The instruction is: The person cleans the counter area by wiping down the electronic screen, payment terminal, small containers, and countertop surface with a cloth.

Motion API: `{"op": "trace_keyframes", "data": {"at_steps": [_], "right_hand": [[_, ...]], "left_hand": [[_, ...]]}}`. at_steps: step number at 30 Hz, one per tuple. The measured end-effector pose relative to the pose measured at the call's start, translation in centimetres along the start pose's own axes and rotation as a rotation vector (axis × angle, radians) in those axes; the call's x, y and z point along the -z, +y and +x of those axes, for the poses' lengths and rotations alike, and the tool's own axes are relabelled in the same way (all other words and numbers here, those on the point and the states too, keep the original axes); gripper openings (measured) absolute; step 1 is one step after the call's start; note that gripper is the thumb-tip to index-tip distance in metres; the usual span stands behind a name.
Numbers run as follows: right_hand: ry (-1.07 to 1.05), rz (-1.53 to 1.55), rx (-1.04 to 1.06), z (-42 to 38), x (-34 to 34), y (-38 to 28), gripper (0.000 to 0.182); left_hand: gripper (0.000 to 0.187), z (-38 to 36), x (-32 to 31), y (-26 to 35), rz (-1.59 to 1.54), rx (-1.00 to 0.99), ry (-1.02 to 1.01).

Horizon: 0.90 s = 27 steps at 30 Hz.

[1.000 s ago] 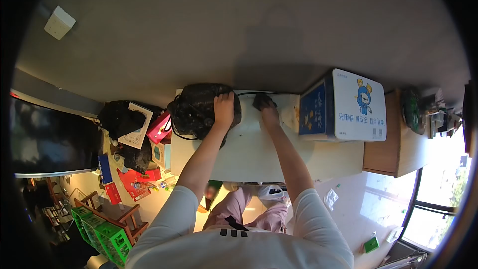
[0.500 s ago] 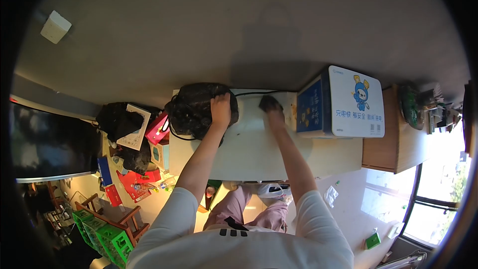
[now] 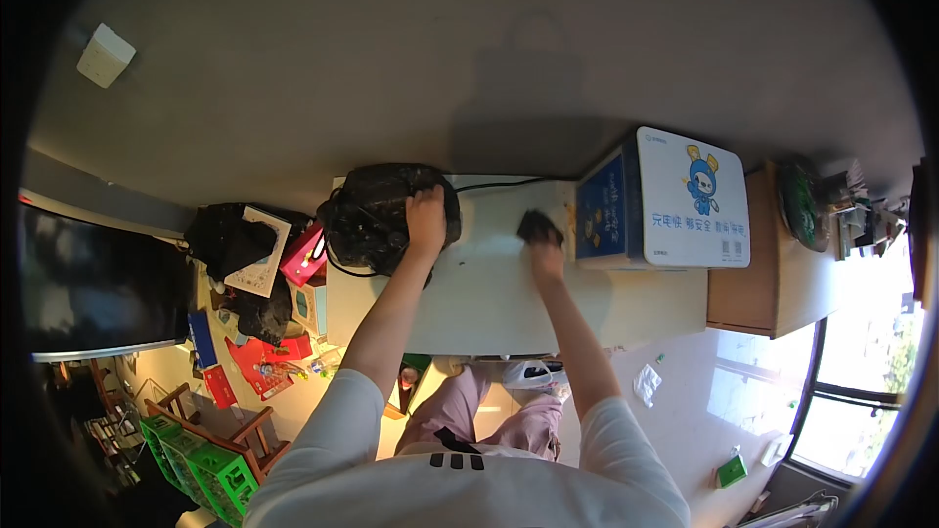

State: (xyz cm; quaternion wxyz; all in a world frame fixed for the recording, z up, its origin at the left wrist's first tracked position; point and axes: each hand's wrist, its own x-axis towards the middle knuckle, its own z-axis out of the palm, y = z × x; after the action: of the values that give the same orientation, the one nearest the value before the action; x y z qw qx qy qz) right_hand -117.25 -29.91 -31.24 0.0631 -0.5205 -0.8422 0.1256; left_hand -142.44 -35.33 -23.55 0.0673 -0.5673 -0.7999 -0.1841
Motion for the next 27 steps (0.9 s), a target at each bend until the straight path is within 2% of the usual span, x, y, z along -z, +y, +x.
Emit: {"op": "trace_keyframes", "data": {"at_steps": [1, 2, 4, 5, 7, 9, 13, 16, 18, 19, 20, 21, 23, 25, 27], "right_hand": [[-0.042, -0.242, 0.197, 2.9, 0.0, 0.7, 0.023], [0.091, -0.213, 0.142, 5.5, 1.6, -0.3, 0.006], [-0.225, -0.148, -0.044, 9.0, 3.1, -1.5, 0.006], [-0.221, -0.146, -0.049, 8.2, 3.9, -2.5, 0.006], [-0.095, -0.272, 0.155, 4.2, 5.0, -3.7, 0.012], [0.108, -0.214, 0.175, -1.3, 4.6, -3.3, 0.018], [0.174, -0.225, 0.139, -7.7, -0.1, 0.5, 0.023], [0.251, -0.284, 0.151, -5.3, -1.8, 1.5, 0.027], [0.248, -0.142, -0.049, 0.6, -2.8, 1.8, 0.022], [0.072, -0.519, 0.137, 3.2, -0.2, 1.5, 0.013], [0.000, -0.446, 0.070, 5.4, 0.9, 1.0, 0.012], [-0.183, -0.391, 0.008, 6.6, 3.2, 0.0, 0.012], [0.001, -0.403, 0.116, 5.0, 5.3, -1.3, 0.015], [0.257, -0.220, 0.087, 1.3, 1.4, -0.1, 0.024], [0.235, -0.185, 0.061, -3.0, 0.8, 0.2, 0.031]], "left_hand": [[0.020, -0.3, -0.1, -0.1, 0.003, 0.002, -0.003], [0.019, -0.4, -0.3, -0.1, 0.013, 0.000, 0.000], [0.019, -0.3, -0.5, 0.1, 0.019, -0.010, 0.006], [0.011, -0.1, -0.5, 0.0, 0.005, -0.018, 0.047], [0.008, -0.3, -0.5, -0.1, -0.018, -0.026, 0.083], [0.008, -0.3, -0.6, -0.2, -0.033, -0.020, 0.105], [0.009, -0.3, -0.7, 0.0, -0.032, -0.010, 0.095], [0.011, -0.8, -0.8, -0.1, -0.026, -0.017, 0.079], [0.016, -0.5, -0.4, 0.0, 0.013, -0.005, 0.019], [0.016, -0.5, -0.2, 0.1, 0.014, -0.007, 0.018], [0.015, -0.5, 0.0, 0.2, 0.018, -0.010, 0.018], [0.013, -0.5, 0.0, 0.3, 0.021, -0.015, 0.018], [0.013, -0.5, 0.1, 0.2, 0.016, -0.023, 0.038], [0.013, -0.2, 0.0, 0.3, 0.003, -0.026, 0.062], [0.013, 0.0, -0.5, 0.2, -0.022, -0.014, 0.136]]}}
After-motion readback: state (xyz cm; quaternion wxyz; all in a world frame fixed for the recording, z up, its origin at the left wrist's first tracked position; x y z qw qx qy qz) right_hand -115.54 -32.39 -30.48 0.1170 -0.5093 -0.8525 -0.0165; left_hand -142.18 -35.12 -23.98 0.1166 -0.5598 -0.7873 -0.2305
